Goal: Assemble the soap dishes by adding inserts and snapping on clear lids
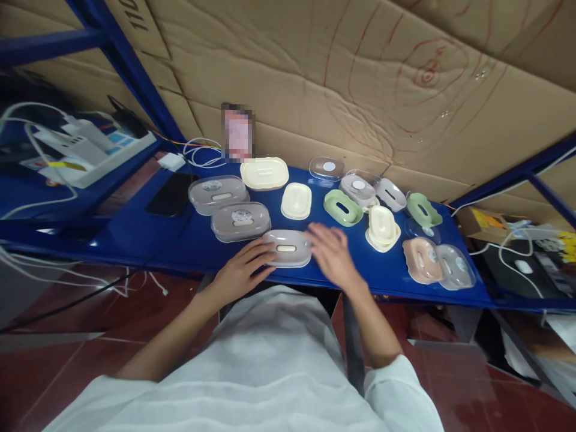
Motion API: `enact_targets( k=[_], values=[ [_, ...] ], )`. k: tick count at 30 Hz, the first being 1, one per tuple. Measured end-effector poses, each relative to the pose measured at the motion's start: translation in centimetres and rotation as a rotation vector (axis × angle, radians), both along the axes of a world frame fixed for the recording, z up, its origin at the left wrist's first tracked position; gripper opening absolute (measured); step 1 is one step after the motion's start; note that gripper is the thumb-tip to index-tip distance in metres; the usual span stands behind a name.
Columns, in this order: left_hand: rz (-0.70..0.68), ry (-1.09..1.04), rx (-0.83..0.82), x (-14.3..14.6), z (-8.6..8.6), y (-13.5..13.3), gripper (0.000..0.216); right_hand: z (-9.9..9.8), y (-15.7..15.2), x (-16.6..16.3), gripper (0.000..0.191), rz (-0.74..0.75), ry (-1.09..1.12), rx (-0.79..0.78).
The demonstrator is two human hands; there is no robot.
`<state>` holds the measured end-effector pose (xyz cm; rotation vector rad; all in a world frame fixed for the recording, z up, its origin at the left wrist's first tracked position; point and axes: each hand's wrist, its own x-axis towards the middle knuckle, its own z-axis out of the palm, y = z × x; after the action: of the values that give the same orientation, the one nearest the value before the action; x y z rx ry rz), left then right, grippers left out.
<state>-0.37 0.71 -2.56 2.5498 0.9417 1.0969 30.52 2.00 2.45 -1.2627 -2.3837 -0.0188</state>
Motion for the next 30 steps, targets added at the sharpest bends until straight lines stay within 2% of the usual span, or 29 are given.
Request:
enact_targets(
  k=[3,5,8,10,13,16,18,21,23,27,30],
  values=[
    [-0.003,-0.023,0.002,0.0,0.1,0.0,0.030,2.1,5.8,5.0,0.049,-0.413,-0.011,0.108],
    [-0.002,-0.030,0.002,0.0,0.1,0.0,0.030,2.9,9.6,7.6,0.052,-0.586,-0.096,0.092],
    [-0.003,-0.037,-0.008,0.0,-0.1,0.0,0.032,2.8,13.3,9.2,0.049,-0.577,-0.218,-0.023],
    [-0.003,-0.040,-0.018,-0.1,-0.2,0.0,0.034,2.6,13.9,8.9,0.042,-0.573,-0.227,-0.037],
    [0.002,-0.044,-0.019,0.0,-0.1,-0.1,0.036,2.8,12.5,7.4,0.041,-0.600,-0.107,0.071],
    [0.014,-0.030,-0.012,0.1,0.2,-0.2,0.035,3.6,8.9,5.6,0.043,-0.504,0.113,0.178],
    [0.017,-0.013,-0.010,0.1,0.3,-0.2,0.032,3.9,6.3,4.6,0.046,-0.413,0.230,0.142],
    [0.008,-0.003,-0.004,0.1,0.3,-0.2,0.030,3.3,3.3,3.9,0.051,-0.352,0.320,-0.058],
    [0.004,-0.010,0.002,0.0,0.3,-0.2,0.030,2.1,2.1,3.7,0.054,-0.377,0.326,-0.126],
    [0.012,-0.012,-0.004,0.0,0.3,-0.2,0.030,-0.3,-0.1,3.3,0.059,-0.489,0.222,0.017],
    [0.012,-0.009,-0.001,0.1,0.4,-0.2,0.030,-1.2,-2.3,3.1,0.059,-0.362,0.008,-0.050]
  ],
)
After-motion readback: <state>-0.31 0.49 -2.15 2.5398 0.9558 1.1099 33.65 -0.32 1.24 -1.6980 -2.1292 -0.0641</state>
